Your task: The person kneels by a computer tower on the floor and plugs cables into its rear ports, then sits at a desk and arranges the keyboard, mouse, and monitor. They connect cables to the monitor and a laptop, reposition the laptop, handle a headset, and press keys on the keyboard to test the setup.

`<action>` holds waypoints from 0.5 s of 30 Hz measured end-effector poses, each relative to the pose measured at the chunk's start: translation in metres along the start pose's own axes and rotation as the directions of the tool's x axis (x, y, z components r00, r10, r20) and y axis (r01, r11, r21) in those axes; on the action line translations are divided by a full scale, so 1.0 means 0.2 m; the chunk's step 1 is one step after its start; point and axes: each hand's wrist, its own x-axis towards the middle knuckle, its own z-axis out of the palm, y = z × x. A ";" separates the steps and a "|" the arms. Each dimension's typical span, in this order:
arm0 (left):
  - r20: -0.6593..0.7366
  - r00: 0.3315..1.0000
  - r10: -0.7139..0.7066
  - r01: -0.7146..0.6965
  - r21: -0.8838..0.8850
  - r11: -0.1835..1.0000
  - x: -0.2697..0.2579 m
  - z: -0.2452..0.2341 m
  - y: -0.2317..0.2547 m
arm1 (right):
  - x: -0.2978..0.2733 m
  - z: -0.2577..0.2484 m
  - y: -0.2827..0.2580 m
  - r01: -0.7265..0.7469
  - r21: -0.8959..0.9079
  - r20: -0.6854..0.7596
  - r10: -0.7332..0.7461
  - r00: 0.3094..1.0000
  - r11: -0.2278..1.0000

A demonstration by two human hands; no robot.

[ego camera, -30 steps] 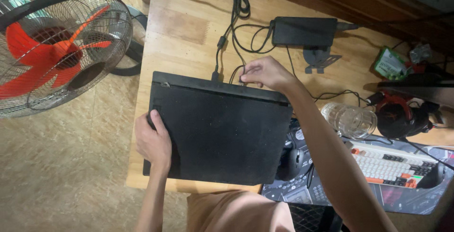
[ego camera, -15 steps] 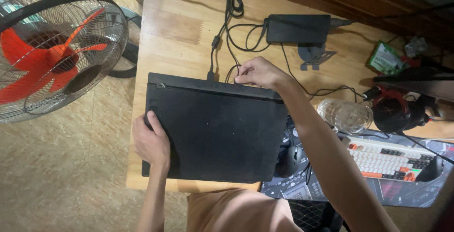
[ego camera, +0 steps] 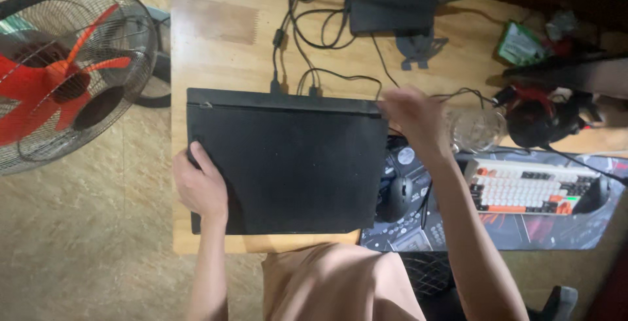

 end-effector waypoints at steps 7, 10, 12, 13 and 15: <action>0.040 0.998 -0.050 0.050 0.002 0.999 0.02 0.01 -0.02 | -0.74 -0.11 0.41 -0.144 -0.073 -0.230 0.124 0.965 0.987; 0.072 0.997 0.030 -0.018 -0.158 0.987 0.04 -0.03 -0.03 | -0.85 0.08 0.53 -0.263 0.492 -0.066 0.336 0.939 0.830; 0.091 0.992 0.088 -0.065 -0.233 0.970 0.04 -0.05 -0.04 | -0.86 0.23 0.55 -0.238 0.175 -0.080 0.255 0.964 0.955; 0.113 0.989 0.094 -0.066 -0.233 0.970 0.04 -0.07 -0.05 | -0.84 0.29 0.55 -0.205 0.240 -0.095 0.233 0.968 0.949; 0.137 0.984 0.116 -0.077 -0.264 0.961 0.02 -0.10 -0.08 | -0.82 0.36 0.53 -0.158 0.360 -0.087 0.202 0.976 0.919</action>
